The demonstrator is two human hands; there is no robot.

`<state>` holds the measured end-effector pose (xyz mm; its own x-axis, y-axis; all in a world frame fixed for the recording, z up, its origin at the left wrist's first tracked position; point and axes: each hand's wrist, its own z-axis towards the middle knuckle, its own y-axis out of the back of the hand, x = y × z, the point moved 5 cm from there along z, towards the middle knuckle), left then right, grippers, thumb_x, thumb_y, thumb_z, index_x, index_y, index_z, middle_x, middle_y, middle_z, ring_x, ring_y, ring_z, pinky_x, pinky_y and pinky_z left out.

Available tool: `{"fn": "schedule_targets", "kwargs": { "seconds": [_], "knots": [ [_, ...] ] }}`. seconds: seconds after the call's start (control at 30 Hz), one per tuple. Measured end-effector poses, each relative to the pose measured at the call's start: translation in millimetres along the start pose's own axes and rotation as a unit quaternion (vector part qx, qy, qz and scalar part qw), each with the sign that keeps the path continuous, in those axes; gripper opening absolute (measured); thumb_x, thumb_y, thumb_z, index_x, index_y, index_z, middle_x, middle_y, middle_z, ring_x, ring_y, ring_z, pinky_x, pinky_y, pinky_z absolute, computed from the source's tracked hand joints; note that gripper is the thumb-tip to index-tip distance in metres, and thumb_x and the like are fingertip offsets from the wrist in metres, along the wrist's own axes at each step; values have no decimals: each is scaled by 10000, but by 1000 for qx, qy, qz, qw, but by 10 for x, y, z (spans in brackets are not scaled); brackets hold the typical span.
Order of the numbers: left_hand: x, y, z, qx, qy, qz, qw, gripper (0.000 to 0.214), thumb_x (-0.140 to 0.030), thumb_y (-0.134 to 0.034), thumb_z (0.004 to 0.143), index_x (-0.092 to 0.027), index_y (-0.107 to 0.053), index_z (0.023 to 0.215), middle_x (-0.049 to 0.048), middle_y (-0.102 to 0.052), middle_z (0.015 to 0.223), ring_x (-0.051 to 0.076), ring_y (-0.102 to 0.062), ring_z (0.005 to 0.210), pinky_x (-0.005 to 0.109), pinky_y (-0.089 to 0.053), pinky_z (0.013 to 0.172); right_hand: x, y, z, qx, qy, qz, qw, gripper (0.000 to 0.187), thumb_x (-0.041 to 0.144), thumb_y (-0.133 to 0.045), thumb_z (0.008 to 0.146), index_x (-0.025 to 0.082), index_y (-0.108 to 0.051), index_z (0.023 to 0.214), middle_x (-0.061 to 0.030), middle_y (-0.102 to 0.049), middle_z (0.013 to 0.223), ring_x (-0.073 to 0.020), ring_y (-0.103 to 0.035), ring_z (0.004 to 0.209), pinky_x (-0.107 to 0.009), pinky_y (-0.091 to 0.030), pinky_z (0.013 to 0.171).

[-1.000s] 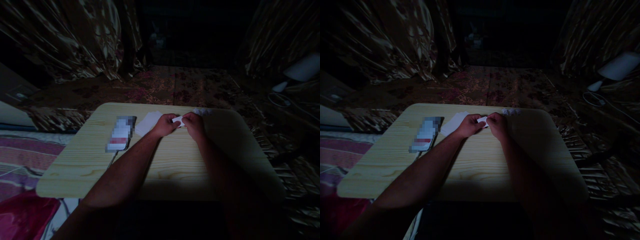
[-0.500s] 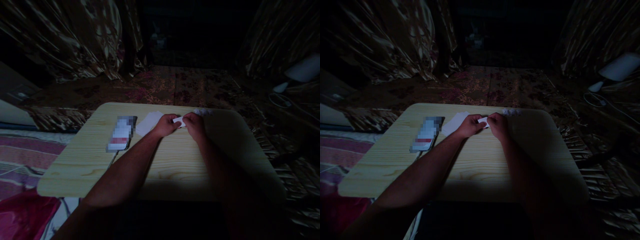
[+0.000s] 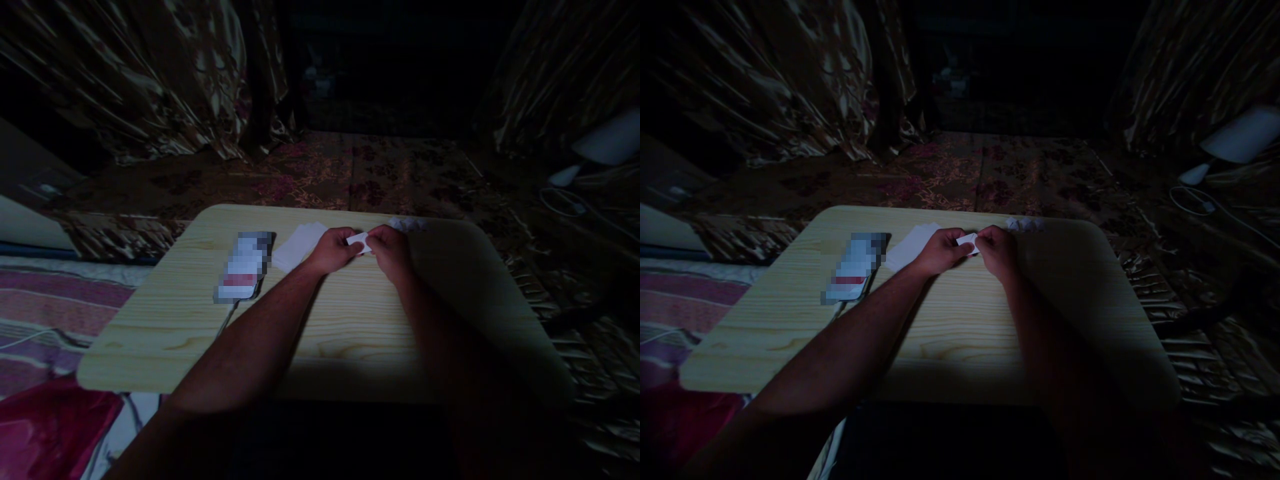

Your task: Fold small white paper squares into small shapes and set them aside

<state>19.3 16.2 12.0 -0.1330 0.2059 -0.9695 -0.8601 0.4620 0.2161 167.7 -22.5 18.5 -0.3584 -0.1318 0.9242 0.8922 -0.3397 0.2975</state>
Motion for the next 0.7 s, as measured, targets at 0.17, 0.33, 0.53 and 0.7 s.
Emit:
{"fn": "schedule_targets", "kwargs": {
  "seconds": [0.17, 0.33, 0.53, 0.7],
  "knots": [
    [-2, 13, 2, -13, 0, -3, 1000, 259, -384, -706, 733, -136, -633, 743, -13, -600, 591, 69, -415, 492, 211, -313, 488, 13, -14, -6, 10, -20, 16, 1000, 167, 338, -616, 718, 186, -657, 776, 10, -644, 640, -154, -592, 596, -263, -460, 571],
    [20, 9, 9, -15, 5, -10, 1000, 260, -383, -707, 722, -135, -636, 761, -10, -601, 610, 72, -421, 500, 212, -308, 484, 26, -6, -3, 2, -10, -4, 1000, 144, 334, -612, 713, 193, -638, 731, 13, -629, 612, -154, -582, 598, -262, -448, 576],
    [26, 35, 16, -24, -5, 20, 999, 253, -384, -689, 741, -136, -643, 763, 2, -617, 621, 79, -430, 510, 212, -300, 487, -26, -18, 13, 4, -9, 11, 1000, 168, 339, -603, 716, 188, -648, 775, 7, -640, 638, -157, -585, 602, -271, -456, 582],
    [13, 39, 10, -29, -7, 35, 999, 256, -392, -683, 742, -139, -640, 751, 2, -617, 620, 84, -436, 518, 214, -305, 496, -31, -18, 17, 4, -3, -13, 1000, 161, 323, -589, 714, 191, -653, 779, 2, -646, 637, -170, -604, 624, -272, -458, 586]
  ]
}}
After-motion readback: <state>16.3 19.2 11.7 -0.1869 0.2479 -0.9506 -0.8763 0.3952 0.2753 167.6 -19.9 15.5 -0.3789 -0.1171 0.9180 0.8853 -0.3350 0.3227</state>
